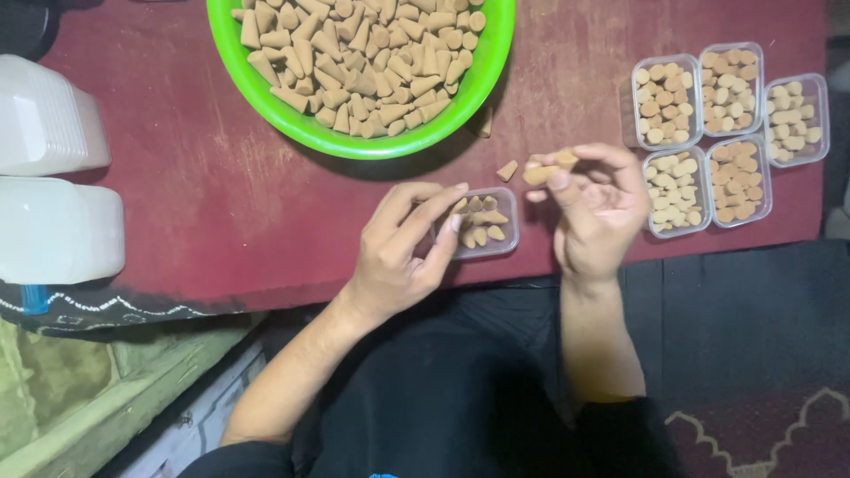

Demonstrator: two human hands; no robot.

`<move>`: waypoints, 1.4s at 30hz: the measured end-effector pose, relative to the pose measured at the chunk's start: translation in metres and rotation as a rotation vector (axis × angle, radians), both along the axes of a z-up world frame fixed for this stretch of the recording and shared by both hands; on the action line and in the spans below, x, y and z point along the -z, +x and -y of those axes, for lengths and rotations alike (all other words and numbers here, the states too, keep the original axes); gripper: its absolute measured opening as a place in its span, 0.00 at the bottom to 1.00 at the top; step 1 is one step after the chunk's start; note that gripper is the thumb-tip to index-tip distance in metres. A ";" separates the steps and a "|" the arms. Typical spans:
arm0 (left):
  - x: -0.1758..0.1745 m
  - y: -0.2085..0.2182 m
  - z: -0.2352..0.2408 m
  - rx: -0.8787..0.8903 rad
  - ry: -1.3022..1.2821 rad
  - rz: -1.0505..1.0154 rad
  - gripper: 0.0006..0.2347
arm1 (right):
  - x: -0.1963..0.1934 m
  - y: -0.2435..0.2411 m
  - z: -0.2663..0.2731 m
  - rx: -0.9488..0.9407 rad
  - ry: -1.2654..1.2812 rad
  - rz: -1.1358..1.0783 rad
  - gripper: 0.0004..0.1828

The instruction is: Packaging incense cones from a large bowl into small plastic containers.

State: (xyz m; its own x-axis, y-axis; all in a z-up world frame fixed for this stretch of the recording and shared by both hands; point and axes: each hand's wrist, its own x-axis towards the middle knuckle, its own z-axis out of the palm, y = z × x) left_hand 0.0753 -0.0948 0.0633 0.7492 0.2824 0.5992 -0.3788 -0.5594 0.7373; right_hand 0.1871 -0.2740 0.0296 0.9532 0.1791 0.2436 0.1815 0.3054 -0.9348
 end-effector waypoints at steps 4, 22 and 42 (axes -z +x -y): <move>0.012 -0.011 -0.013 0.020 0.001 -0.071 0.08 | 0.029 0.021 0.041 0.078 -0.165 0.085 0.16; 0.017 -0.021 -0.004 0.107 0.514 -0.338 0.03 | 0.055 0.014 0.055 0.102 -0.534 0.283 0.10; -0.015 -0.016 -0.025 0.114 0.475 -0.403 0.03 | 0.056 0.014 0.057 0.162 -0.539 0.389 0.12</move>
State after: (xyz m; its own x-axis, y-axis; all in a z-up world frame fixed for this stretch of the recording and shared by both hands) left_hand 0.0593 -0.0693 0.0783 0.9517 -0.0398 0.3045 -0.1998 -0.8333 0.5154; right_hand 0.2013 -0.3308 -0.0265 0.8394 0.2340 0.4906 0.5391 -0.2441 -0.8061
